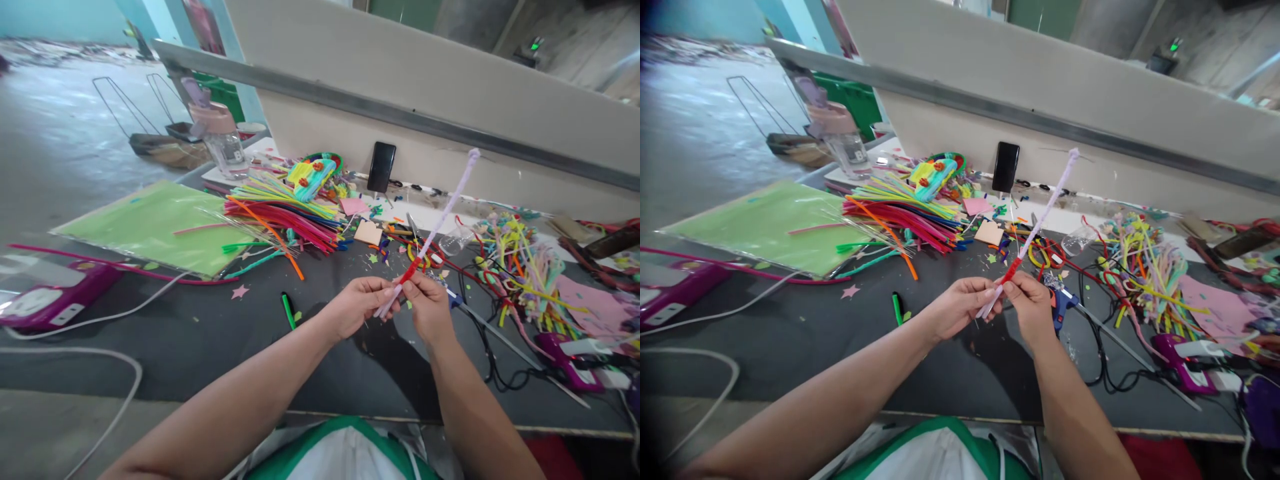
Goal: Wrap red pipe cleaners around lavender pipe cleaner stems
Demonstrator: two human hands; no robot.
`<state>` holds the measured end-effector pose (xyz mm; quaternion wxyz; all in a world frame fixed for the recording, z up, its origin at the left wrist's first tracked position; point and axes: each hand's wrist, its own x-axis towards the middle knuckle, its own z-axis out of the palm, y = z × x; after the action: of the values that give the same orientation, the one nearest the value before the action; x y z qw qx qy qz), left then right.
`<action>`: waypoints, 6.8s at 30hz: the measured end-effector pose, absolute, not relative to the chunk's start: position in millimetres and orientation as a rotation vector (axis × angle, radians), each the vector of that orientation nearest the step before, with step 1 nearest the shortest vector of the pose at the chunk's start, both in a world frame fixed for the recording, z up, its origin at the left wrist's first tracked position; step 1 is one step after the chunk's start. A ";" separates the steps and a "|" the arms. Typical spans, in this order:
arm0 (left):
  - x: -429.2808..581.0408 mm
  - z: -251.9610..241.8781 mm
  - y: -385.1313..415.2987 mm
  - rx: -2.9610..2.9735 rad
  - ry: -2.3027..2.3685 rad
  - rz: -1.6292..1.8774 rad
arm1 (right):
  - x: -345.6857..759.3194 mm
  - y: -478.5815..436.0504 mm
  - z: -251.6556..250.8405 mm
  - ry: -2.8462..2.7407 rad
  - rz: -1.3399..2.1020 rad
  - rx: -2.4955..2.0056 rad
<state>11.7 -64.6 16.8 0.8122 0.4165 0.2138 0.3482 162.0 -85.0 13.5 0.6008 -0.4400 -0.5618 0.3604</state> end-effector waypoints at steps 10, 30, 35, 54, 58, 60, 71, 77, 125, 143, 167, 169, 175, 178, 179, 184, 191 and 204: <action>12.2 17.0 -68.8 1.301 0.717 1.045 | 160.4 -85.2 12.8 -1.352 0.774 -1.163; 4.3 22.6 -63.0 1.720 0.892 1.203 | 167.5 -90.0 22.3 -1.252 1.001 -1.167; -1.0 28.6 -56.1 1.262 0.552 0.980 | 165.5 -90.6 19.5 -1.312 1.395 -1.010; -0.9 16.0 -48.3 1.020 0.439 0.928 | 182.4 -85.0 41.5 -1.251 1.258 -0.929; -0.1 10.6 -43.1 1.031 0.485 0.943 | 205.8 -63.2 80.7 -1.134 1.140 -0.816; 0.2 8.4 -41.6 1.027 0.491 0.952 | 214.6 -46.5 100.8 -1.130 1.125 -0.732; -6.1 2.0 -23.8 0.905 0.563 1.189 | 185.8 -16.9 162.5 -1.300 1.090 -0.684; -35.2 15.6 -6.0 0.907 0.547 1.138 | 119.8 -82.1 106.2 -1.013 1.743 -0.354; -21.2 27.2 -30.1 1.881 1.157 0.955 | 122.3 -83.0 7.0 -1.900 0.435 -1.354; -24.2 33.9 -38.4 1.124 0.560 0.797 | 124.1 -86.4 8.5 -1.066 1.638 -0.895; -16.2 19.7 -31.1 1.550 1.145 1.033 | 116.0 -83.4 5.5 -1.651 0.740 -1.468; -15.4 21.9 -32.6 1.429 1.041 1.056 | 118.0 -82.8 6.8 -1.544 0.924 -1.418; -19.5 28.3 -35.5 1.162 0.685 0.903 | 124.9 -84.7 11.3 -1.181 1.403 -1.099; -22.5 29.4 -35.2 1.167 0.626 0.841 | 125.6 -85.9 12.0 -1.114 1.515 -1.024; -22.9 29.7 -34.9 1.182 0.620 0.835 | 125.2 -86.1 12.3 -1.109 1.526 -1.019; -19.2 31.1 -34.1 1.310 0.751 0.827 | 122.0 -84.7 14.0 -1.236 1.346 -1.220; -17.4 28.6 -33.8 1.412 0.908 0.862 | 134.1 -77.1 8.6 -1.447 1.264 -1.346; -15.9 26.9 -44.2 1.047 0.595 0.821 | 120.6 -82.6 3.3 -0.897 1.903 -0.720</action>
<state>-15.9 -44.2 26.9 0.7460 0.4783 0.2719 0.3753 120.6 -82.6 3.3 0.4428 -0.2904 -0.3617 0.7673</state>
